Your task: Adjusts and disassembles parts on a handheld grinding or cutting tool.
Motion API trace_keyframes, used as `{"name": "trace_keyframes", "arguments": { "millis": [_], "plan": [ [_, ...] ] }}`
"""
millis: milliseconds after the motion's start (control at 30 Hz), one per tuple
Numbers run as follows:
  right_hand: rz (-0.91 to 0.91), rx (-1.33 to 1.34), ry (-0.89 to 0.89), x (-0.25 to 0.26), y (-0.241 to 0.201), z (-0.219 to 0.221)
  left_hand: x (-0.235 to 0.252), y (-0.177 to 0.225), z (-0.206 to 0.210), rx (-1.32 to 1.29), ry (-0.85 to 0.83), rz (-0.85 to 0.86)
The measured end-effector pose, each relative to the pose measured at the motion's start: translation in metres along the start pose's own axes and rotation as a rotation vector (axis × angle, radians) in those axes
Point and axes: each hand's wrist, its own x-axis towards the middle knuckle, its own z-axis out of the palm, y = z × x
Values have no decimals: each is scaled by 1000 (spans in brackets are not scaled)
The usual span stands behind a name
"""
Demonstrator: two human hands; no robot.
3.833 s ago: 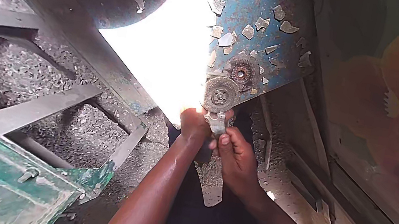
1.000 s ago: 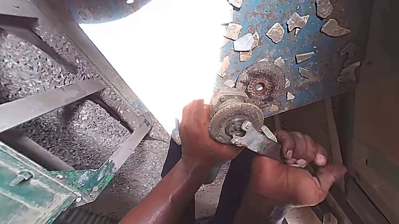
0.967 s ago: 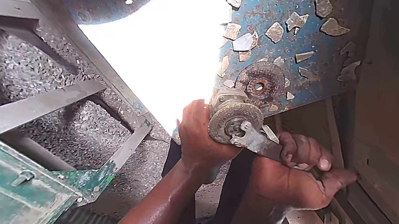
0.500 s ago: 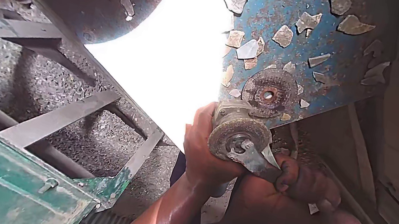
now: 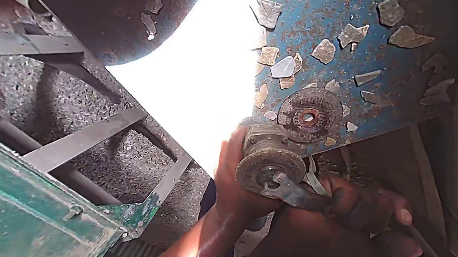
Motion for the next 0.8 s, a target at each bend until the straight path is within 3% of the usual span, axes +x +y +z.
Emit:
{"name": "trace_keyframes", "arguments": {
  "millis": [100,167,200,267,333,467,567,800],
  "plan": [
    [9,54,-23,-1,-1,2,-26,-27,12,-180,-199,-155],
    [-4,63,-23,-2,-2,5,-64,-78,41,-310,-253,-82],
    [-10,60,-26,-2,-2,6,-62,-77,42,-294,-246,-83],
    [-15,54,-47,-4,-4,6,-27,-29,13,-141,-229,-182],
    [-27,20,-88,-8,-8,5,-7,-9,1,-60,-116,-103],
    [-50,-47,-98,-14,-12,3,-5,-2,4,-23,33,-24],
    [-65,-42,-43,-16,-8,4,-3,1,4,-52,36,-21],
    [-100,-104,-114,-20,-9,3,-4,-1,4,-58,49,-38]
  ]
}}
